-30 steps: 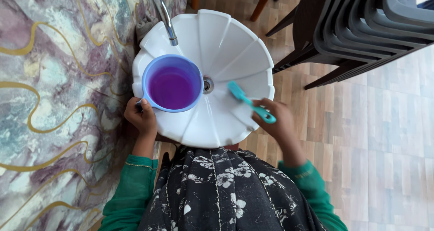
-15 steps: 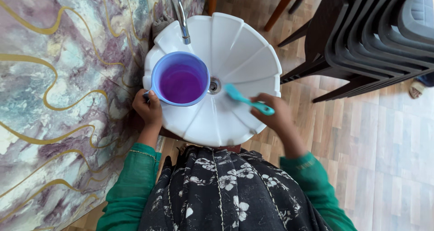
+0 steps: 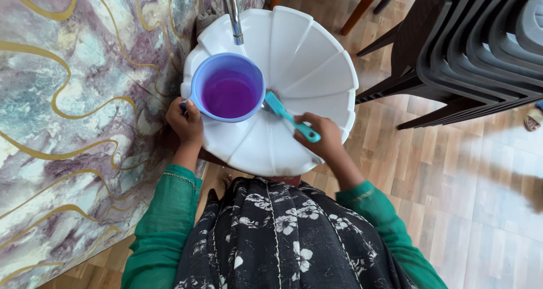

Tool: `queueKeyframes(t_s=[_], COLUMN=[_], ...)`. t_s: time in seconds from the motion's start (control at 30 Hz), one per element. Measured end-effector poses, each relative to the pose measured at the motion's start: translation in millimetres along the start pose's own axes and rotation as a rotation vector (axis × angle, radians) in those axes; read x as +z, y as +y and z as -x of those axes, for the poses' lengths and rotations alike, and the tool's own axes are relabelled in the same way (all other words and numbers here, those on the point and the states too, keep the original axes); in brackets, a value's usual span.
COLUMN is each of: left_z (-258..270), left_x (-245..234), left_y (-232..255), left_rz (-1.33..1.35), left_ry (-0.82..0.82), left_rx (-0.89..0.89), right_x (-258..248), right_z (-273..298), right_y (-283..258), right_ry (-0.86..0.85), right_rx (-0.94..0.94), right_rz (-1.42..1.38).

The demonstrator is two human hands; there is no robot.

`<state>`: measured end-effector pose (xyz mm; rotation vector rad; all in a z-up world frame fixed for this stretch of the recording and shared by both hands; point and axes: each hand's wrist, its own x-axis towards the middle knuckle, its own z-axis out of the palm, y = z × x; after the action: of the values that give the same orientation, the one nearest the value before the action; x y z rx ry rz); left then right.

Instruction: The person cleans a white sink basin using a brush and a small blue mug filled with water.

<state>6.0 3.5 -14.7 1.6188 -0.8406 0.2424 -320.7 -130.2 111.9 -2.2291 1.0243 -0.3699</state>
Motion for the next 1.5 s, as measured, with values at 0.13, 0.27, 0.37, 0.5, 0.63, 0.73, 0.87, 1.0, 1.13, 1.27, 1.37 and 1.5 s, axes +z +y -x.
queueKeyframes(t_s=[0.13, 0.27, 0.37, 0.5, 0.63, 0.73, 0.87, 1.0, 1.13, 1.27, 1.37, 1.5], left_z=[0, -1, -2, -4, -3, -4, -5, -5, -5, -6, -5, -5], left_x=[0, 1, 2, 2, 1, 2, 1, 1, 0, 0, 0, 0], left_y=[-1, -2, -2, -1, -1, -2, 1, 2, 2, 1, 1, 3], left_rz=[-0.003, -0.022, -0.030, -0.044, -0.050, -0.061, -0.047, -0.058, -0.043, -0.046, -0.034, -0.021], left_ry=[-0.001, 0.007, 0.007, 0.001, -0.008, -0.005, -0.017, -0.023, -0.033, -0.046, -0.053, -0.053], left_rx=[-0.004, 0.008, 0.025, 0.029, 0.027, 0.043, 0.038, 0.037, 0.042, 0.032, 0.020, 0.025], right_x=[-70, -89, -50, 1, -35, -68, -50, 9, 3, -41, -34, 23], right_z=[32, 38, 9, -4, 13, 32, 22, -3, 3, 38, 36, -5], right_y=[-8, -8, 0, -6, -15, -25, -24, -16, -15, -23, -24, -16], right_ry=[-0.080, -0.089, -0.087, 0.047, -0.079, -0.142, -0.107, 0.117, 0.055, -0.082, -0.124, 0.081], right_rx=[0.146, 0.089, -0.014, -0.062, 0.017, 0.115, 0.145, -0.046, 0.019, 0.121, 0.093, -0.129], right_rz=[0.190, 0.196, -0.007, 0.057, 0.079, 0.083, -0.013, -0.050, -0.085, -0.155, 0.003, -0.047])
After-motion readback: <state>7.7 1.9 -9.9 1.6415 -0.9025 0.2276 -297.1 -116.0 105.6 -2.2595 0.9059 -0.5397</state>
